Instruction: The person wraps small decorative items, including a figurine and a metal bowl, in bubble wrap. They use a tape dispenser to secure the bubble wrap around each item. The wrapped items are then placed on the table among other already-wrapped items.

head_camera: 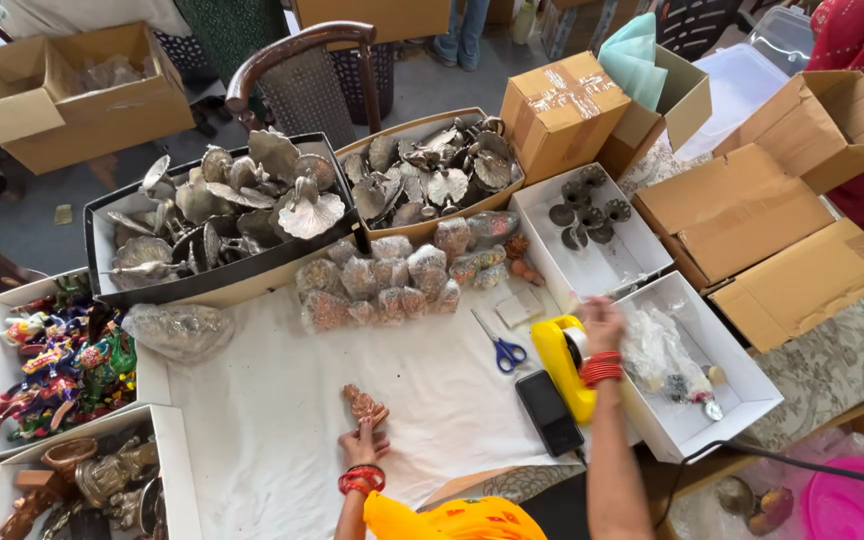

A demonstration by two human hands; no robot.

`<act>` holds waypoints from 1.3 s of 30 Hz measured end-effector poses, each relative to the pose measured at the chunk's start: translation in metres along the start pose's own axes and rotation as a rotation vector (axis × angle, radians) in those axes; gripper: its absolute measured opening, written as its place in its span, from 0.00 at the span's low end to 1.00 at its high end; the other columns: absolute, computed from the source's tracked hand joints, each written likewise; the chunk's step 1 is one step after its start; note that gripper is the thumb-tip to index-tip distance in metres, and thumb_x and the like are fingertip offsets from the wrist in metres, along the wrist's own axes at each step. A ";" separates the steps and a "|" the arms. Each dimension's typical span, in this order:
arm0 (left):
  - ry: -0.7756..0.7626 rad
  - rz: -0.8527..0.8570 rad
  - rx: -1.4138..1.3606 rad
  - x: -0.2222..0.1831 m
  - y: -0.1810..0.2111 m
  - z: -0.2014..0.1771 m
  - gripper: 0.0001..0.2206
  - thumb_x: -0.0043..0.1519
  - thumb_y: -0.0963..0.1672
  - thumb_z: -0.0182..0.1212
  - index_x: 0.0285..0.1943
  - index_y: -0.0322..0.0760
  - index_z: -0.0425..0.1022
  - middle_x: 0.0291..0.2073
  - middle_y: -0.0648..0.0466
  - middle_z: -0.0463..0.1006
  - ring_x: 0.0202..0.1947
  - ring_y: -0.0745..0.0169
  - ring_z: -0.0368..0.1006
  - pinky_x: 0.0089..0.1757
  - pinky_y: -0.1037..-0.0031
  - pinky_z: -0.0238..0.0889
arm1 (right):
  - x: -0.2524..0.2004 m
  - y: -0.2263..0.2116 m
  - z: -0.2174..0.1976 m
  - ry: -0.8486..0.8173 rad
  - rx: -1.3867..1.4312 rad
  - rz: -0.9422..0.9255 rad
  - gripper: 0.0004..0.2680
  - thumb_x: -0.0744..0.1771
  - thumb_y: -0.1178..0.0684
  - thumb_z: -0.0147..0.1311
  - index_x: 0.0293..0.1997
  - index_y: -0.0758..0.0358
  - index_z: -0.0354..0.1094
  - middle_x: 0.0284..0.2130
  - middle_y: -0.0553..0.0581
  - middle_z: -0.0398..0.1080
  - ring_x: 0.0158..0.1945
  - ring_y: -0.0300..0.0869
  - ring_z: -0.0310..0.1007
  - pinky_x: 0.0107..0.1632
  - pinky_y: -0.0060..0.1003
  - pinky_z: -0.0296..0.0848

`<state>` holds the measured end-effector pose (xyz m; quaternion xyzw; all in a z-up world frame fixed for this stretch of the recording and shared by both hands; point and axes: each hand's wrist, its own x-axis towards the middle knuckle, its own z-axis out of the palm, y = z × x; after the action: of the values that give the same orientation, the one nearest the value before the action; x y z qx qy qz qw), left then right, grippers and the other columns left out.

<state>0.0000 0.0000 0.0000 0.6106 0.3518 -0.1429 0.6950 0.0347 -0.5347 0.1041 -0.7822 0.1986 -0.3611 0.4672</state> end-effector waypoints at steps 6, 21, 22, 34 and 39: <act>0.152 0.010 0.357 -0.046 0.054 -0.017 0.26 0.64 0.54 0.62 0.54 0.29 0.59 0.29 0.42 0.78 0.20 0.55 0.71 0.23 0.68 0.65 | 0.022 -0.026 -0.108 0.113 -1.167 -0.049 0.26 0.50 0.34 0.69 0.47 0.52 0.78 0.39 0.63 0.78 0.42 0.61 0.76 0.43 0.67 0.72; 0.082 0.293 0.141 -0.019 0.058 -0.038 0.09 0.67 0.43 0.56 0.51 0.31 0.69 0.30 0.47 0.80 0.24 0.62 0.75 0.27 0.72 0.71 | 0.020 0.082 -0.160 0.594 -0.035 0.562 0.14 0.70 0.45 0.55 0.38 0.70 0.70 0.32 0.64 0.72 0.34 0.50 0.68 0.38 0.46 0.67; 0.083 0.291 0.142 -0.018 0.057 -0.038 0.09 0.67 0.43 0.56 0.51 0.31 0.69 0.30 0.47 0.80 0.24 0.62 0.75 0.27 0.72 0.71 | 0.019 0.062 -0.158 0.592 -0.037 0.563 0.14 0.70 0.45 0.55 0.38 0.70 0.70 0.32 0.64 0.72 0.34 0.50 0.68 0.38 0.46 0.67; -0.123 0.757 0.576 -0.071 0.056 0.008 0.06 0.64 0.44 0.61 0.44 0.37 0.77 0.31 0.52 0.84 0.30 0.63 0.81 0.33 0.71 0.73 | 0.012 0.022 -0.162 0.335 0.724 0.503 0.03 0.68 0.58 0.55 0.43 0.60 0.68 0.38 0.57 0.78 0.34 0.44 0.75 0.37 0.37 0.75; -0.646 0.722 0.881 -0.111 0.044 0.061 0.05 0.62 0.42 0.61 0.46 0.39 0.78 0.36 0.50 0.83 0.35 0.56 0.80 0.38 0.68 0.75 | 0.015 0.061 -0.163 0.195 0.307 0.477 0.04 0.71 0.55 0.57 0.46 0.63 0.68 0.40 0.61 0.72 0.39 0.49 0.75 0.41 0.45 0.75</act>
<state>-0.0322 -0.0744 0.1072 0.8442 -0.1935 -0.2077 0.4547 -0.0759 -0.6698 0.1060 -0.5952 0.3638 -0.3402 0.6306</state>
